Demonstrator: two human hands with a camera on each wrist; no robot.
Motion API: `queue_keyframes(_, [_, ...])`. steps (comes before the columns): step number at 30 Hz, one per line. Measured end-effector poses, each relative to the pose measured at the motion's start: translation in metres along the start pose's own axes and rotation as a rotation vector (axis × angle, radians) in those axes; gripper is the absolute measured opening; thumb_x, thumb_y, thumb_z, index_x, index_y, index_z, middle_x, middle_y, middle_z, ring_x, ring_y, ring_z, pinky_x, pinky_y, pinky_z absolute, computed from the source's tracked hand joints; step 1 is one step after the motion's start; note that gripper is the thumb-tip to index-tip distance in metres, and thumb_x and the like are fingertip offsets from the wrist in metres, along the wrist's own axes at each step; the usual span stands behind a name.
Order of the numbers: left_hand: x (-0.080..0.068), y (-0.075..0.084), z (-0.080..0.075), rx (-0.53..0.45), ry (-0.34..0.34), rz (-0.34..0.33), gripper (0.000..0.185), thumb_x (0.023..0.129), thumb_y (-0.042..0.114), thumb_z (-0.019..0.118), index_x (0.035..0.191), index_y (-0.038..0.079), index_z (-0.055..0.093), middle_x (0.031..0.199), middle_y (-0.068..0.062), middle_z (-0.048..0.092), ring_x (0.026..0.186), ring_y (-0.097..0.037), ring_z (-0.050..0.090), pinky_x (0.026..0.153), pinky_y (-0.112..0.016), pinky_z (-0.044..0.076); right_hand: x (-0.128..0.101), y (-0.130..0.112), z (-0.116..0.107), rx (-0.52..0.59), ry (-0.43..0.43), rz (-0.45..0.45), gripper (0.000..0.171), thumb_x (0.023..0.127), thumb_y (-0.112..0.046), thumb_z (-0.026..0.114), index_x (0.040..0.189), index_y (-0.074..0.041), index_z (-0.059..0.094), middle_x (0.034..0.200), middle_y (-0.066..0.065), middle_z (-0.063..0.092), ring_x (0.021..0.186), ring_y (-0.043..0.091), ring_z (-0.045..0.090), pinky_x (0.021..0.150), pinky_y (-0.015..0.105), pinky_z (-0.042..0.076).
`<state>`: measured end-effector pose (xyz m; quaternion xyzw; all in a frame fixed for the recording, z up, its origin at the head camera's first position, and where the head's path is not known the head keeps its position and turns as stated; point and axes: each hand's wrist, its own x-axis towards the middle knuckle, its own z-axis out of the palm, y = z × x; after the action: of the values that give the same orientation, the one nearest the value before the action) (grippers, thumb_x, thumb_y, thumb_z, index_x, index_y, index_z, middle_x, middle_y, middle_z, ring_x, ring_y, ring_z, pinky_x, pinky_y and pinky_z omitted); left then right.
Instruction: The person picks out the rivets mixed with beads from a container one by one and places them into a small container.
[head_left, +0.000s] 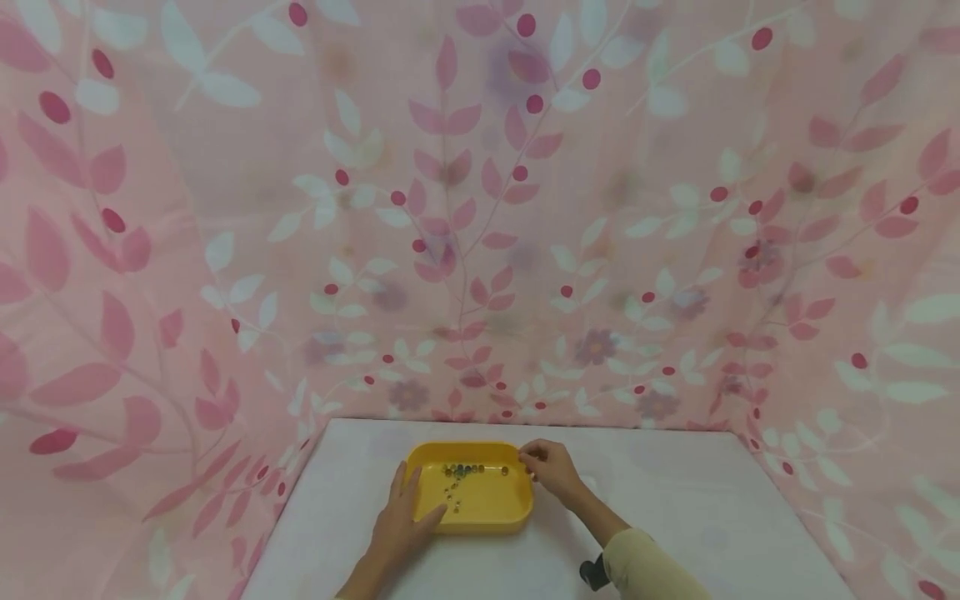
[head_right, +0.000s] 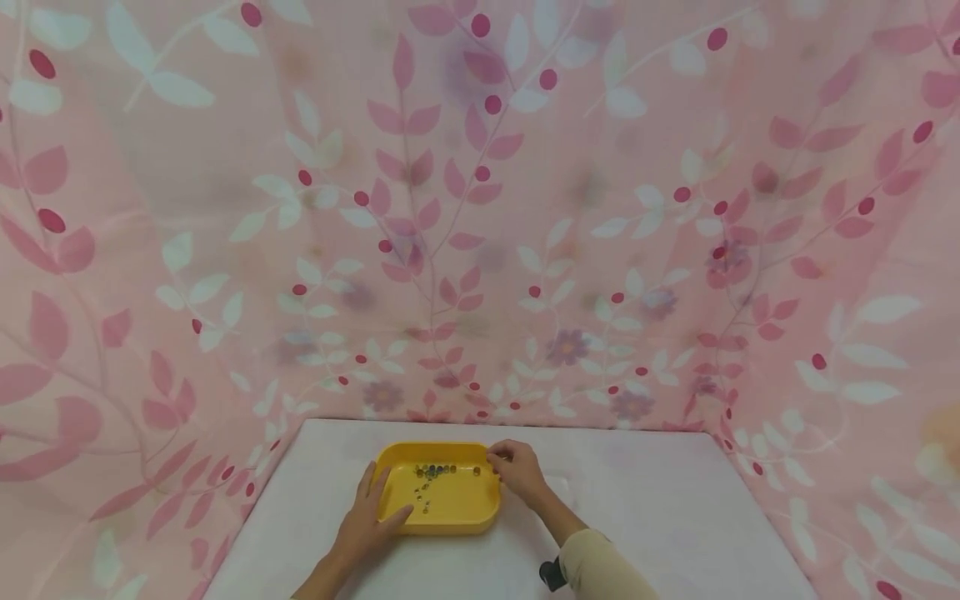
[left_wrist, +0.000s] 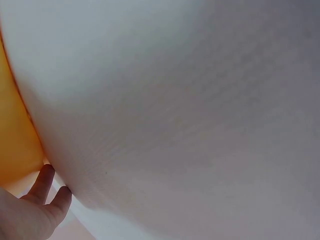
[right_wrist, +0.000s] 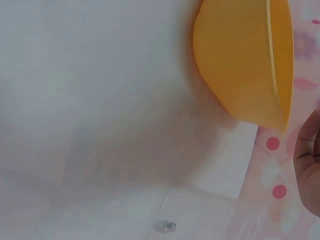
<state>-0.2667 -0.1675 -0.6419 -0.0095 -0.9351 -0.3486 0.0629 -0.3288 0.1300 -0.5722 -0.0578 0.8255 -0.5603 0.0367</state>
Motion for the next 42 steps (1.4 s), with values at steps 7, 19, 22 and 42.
queue_keyframes(7, [-0.001,-0.003,0.0,0.008,-0.006,-0.009,0.09,0.085,0.06,0.067,0.155,0.016,0.033,0.166,-0.011,0.011,0.126,-0.045,0.053,0.096,-0.061,0.047,-0.004,0.003,-0.005,0.006,0.022,0.015,0.021,0.096,-0.013,0.063,0.107,0.004,0.068,0.101,0.022,0.07,0.077,0.022,0.062,0.066,0.03,0.057])
queue_keyframes(19, [-0.001,-0.004,0.005,0.02,0.004,0.003,0.091,0.084,0.063,0.066,0.155,0.016,0.034,0.166,-0.011,0.012,0.124,-0.045,0.054,0.095,-0.061,0.047,-0.005,0.013,-0.019,-0.008,0.045,0.053,0.018,0.097,-0.01,0.062,0.108,0.002,0.068,0.099,0.017,0.071,0.076,0.019,0.061,0.065,0.027,0.057])
queue_keyframes(22, [-0.001,-0.003,0.003,0.02,-0.002,0.004,0.091,0.085,0.063,0.065,0.155,0.016,0.033,0.166,-0.011,0.011,0.126,-0.045,0.053,0.096,-0.061,0.046,-0.003,0.014,-0.025,-0.019,0.071,0.035,0.019,0.097,-0.011,0.062,0.108,0.002,0.068,0.096,0.013,0.071,0.075,0.018,0.061,0.064,0.026,0.057])
queue_keyframes(42, [0.001,-0.001,0.0,0.018,-0.008,0.0,0.091,0.084,0.064,0.065,0.155,0.017,0.033,0.166,-0.01,0.01,0.123,-0.045,0.055,0.093,-0.062,0.047,-0.006,0.027,-0.052,-0.01,0.189,0.125,0.011,0.094,-0.007,0.064,0.102,-0.001,0.069,0.09,0.009,0.07,0.074,0.017,0.061,0.065,0.03,0.057])
